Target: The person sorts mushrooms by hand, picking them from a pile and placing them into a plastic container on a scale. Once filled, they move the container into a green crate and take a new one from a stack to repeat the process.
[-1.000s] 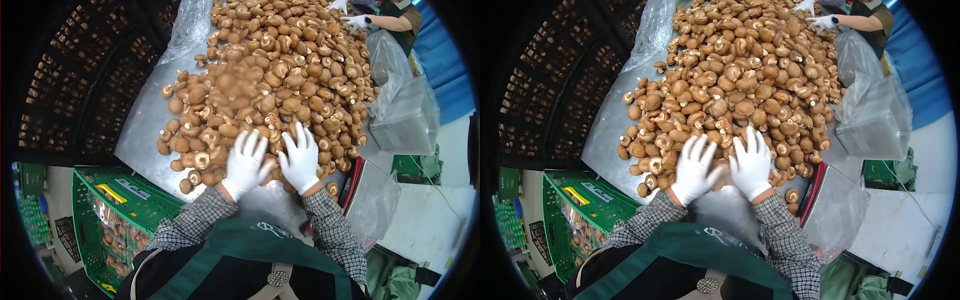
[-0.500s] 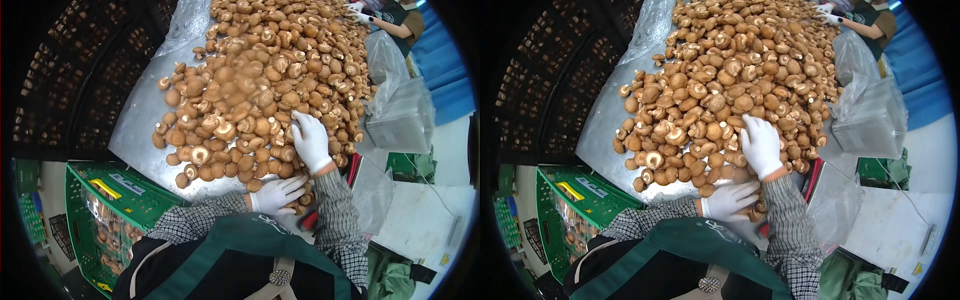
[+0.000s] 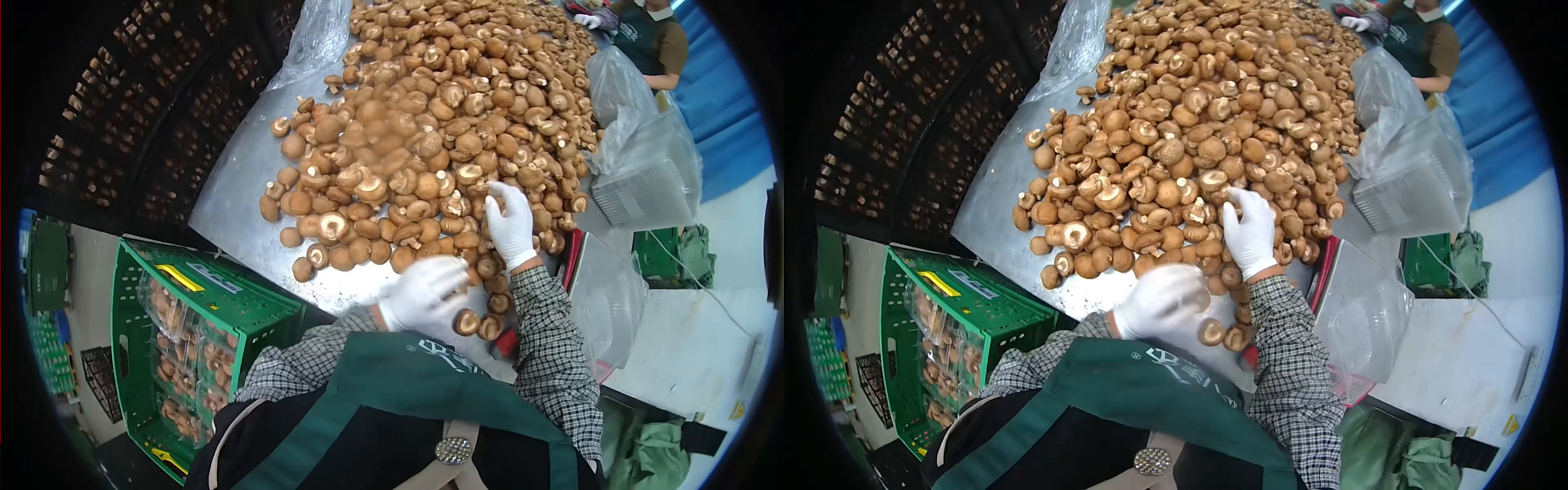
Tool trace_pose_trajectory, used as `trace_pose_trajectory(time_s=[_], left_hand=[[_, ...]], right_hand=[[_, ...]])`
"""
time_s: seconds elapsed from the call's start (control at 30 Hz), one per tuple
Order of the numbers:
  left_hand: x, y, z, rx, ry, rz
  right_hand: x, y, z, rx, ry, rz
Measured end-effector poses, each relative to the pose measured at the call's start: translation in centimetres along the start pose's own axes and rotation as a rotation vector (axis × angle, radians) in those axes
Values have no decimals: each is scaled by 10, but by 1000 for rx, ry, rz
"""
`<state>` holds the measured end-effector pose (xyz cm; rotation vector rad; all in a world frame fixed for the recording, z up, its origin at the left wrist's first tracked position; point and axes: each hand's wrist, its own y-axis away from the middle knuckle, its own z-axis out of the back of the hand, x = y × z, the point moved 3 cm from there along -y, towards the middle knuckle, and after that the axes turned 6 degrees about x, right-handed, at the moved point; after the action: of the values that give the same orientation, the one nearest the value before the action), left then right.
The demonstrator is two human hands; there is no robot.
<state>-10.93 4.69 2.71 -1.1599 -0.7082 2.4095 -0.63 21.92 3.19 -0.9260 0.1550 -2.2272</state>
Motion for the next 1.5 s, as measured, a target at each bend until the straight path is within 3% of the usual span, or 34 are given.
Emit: trace_pose_trajectory(time_s=[0.1,0.13,0.2,0.3,0.53,0.67,0.73,0.83,0.9,0.93,1.0,1.07,1.1,1.13,1.2,1.27,1.3,1.4,1.43,1.5], left_hand=[[25,10,30,-237,-220,204],[36,10,37,-195,-284,308],[53,5,41,-176,-385,311],[69,-5,33,-41,-475,444],[83,-13,13,25,-502,691],[76,-10,25,-160,-127,613],[62,-9,33,-300,882,933],[54,1,36,-396,1081,873],[48,7,31,-417,1163,864],[40,8,27,-362,1158,926],[10,3,24,-245,1145,1046],[-32,-7,5,-107,1211,895],[-46,-4,-17,-98,1317,820],[-59,-1,-28,2,1314,834],[-74,5,-49,357,1277,663],[-100,6,-55,658,1304,662],[-106,8,-59,722,1325,649],[-104,3,-55,717,909,563],[-98,7,-55,669,899,601],[-89,13,-48,514,880,622]], right_hand=[[-9,14,5,23,52,-72],[-17,15,5,16,44,-90],[-30,8,2,9,20,-121],[-24,-4,-4,67,138,-98],[-6,-28,-40,247,484,55],[-15,-42,-41,349,425,-82],[-25,-44,-38,252,333,-73],[-4,-38,-16,-11,164,48],[22,-19,-4,-6,-374,-115],[37,-4,2,-7,-641,-200],[73,34,17,77,-819,-233],[78,79,15,74,-715,-169],[84,93,30,9,-479,-21],[79,111,40,-62,-659,-195],[69,142,72,-166,-865,-510],[62,170,117,-262,-812,-615],[46,191,142,-303,-401,-480],[12,261,218,-542,369,-253],[7,282,244,-621,642,-211],[-16,324,288,-890,474,-383]])
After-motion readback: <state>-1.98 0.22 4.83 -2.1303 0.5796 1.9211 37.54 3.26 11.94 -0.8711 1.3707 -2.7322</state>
